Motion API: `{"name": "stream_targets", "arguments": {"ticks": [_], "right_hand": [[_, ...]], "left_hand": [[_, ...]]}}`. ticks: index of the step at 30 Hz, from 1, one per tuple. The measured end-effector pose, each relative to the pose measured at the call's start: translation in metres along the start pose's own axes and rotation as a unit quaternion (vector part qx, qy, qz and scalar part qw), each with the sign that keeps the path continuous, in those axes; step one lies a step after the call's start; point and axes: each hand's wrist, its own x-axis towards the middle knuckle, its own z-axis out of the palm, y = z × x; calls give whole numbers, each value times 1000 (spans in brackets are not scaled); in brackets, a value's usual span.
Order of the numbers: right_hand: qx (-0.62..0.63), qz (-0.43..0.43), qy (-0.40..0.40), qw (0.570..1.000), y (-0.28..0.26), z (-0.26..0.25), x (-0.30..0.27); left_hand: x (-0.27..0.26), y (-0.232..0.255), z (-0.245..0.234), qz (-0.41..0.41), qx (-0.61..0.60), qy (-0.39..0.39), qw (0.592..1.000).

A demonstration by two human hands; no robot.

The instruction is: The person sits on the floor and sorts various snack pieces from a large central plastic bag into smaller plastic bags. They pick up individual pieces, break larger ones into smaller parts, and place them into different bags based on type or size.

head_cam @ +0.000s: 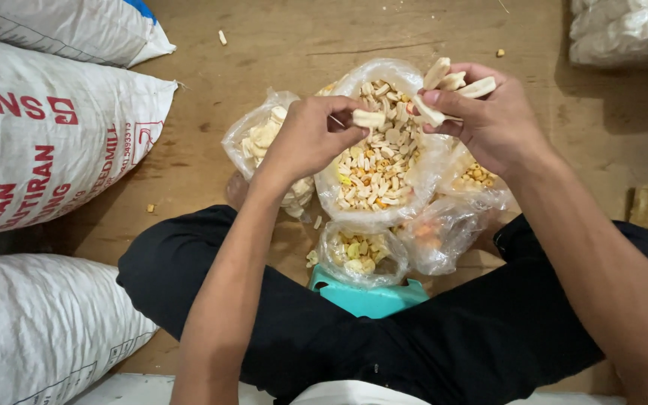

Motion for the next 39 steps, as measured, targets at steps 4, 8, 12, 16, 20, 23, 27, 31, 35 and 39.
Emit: {"name": "stream_targets", "arguments": {"ticks": [4, 8, 12, 16, 20, 23, 27, 31, 35, 39], "right_hand": [[-9, -12, -3, 1000, -2, -2, -3], [-9, -10, 4, 1000, -5, -3, -5], [-17, 18, 10, 1000, -8, 0, -5], [85, -77, -46, 992, 24, -12, 10], [83, -78, -47, 992, 24, -11, 12], [76, -74, -42, 994, 19, -6, 5], [46, -72, -37, 996, 26, -3, 6], [-5, -80, -40, 996, 30, 3, 3], [-37, -70, -76, 994, 23, 16, -1], [-57, -72, -89, 992, 21, 17, 0]], "left_hand": [[-5, 0, -4, -34, 26, -9, 999], [-7, 0, -12, -45, 86, 0, 995], [-9, -9, -27, -76, 169, 45, 982], [2, -57, -43, -95, 252, 82, 959], [-1, -75, -52, -158, 350, 93, 919], [-2, -68, -48, -150, 348, 91, 921], [-11, -18, -28, -28, 248, 49, 967], [-18, 19, -9, 127, 94, 24, 987], [-14, 15, 4, 167, -6, 26, 986], [4, -8, 18, 203, 6, 87, 975]]}}
